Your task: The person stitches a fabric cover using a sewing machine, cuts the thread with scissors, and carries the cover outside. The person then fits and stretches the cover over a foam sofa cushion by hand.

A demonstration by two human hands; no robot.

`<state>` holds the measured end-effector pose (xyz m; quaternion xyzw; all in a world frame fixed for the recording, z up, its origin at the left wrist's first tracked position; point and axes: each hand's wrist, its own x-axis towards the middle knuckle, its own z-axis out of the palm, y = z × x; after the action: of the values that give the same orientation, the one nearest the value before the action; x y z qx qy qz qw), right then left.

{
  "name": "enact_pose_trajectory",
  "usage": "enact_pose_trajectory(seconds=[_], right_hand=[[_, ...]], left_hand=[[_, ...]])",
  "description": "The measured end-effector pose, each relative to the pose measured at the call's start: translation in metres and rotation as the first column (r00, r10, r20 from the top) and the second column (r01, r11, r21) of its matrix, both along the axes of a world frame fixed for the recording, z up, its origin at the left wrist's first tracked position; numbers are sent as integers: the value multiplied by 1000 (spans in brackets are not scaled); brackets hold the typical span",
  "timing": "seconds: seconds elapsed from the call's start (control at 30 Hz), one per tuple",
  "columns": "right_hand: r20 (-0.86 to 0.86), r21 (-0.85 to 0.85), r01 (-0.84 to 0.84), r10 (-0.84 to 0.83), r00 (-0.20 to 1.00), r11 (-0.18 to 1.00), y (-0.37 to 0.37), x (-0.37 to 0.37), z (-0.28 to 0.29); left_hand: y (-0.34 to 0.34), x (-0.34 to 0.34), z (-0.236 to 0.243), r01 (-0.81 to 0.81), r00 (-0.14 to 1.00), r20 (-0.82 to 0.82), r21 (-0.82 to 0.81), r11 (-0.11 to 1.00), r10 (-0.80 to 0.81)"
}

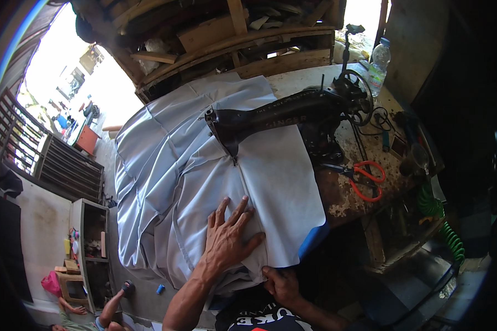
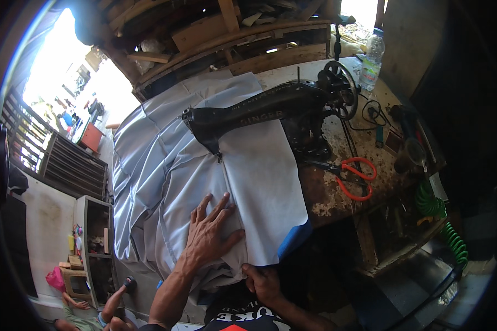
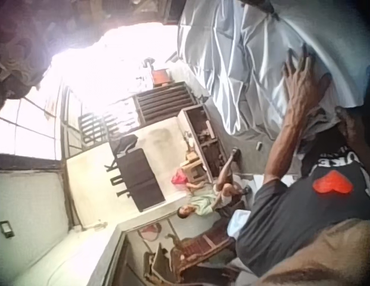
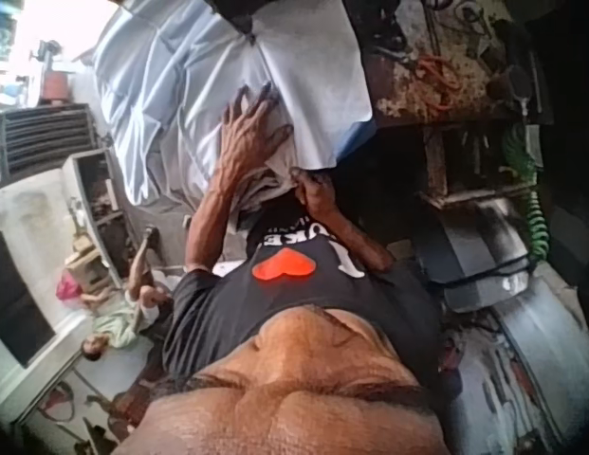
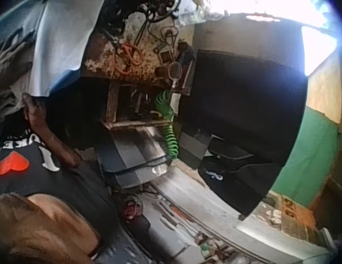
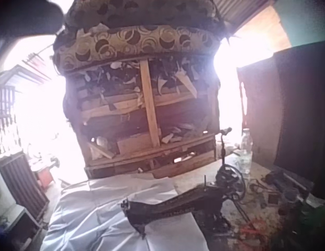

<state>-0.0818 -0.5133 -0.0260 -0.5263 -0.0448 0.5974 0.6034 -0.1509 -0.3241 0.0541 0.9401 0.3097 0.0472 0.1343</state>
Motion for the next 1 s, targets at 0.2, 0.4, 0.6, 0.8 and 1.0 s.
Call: enact_pose_trajectory(seconds=[0.2, 0.4, 0.6, 0.8, 1.0], right_hand=[[121, 31, -240, 235, 965, 970, -1, 18, -2], [717, -346, -911, 690, -102, 226, 47, 137, 149], [986, 74, -535, -144, -89, 841, 254, 192, 51], [928, -70, -614, -175, -330, 786, 322, 204, 13], [647, -505, -527, -105, -756, 684, 325, 215, 1]], left_hand=[[6, -3, -7, 66, 998, -8, -40, 997, -66], [12, -11, -9, 69, 996, -47, -51, 996, -71], [12, -12, -14, 77, 997, -23, -55, 996, -78], [17, -8, -10, 63, 998, 1, -81, 995, -63], [20, -11, -10, 61, 998, -26, -111, 992, -64]])
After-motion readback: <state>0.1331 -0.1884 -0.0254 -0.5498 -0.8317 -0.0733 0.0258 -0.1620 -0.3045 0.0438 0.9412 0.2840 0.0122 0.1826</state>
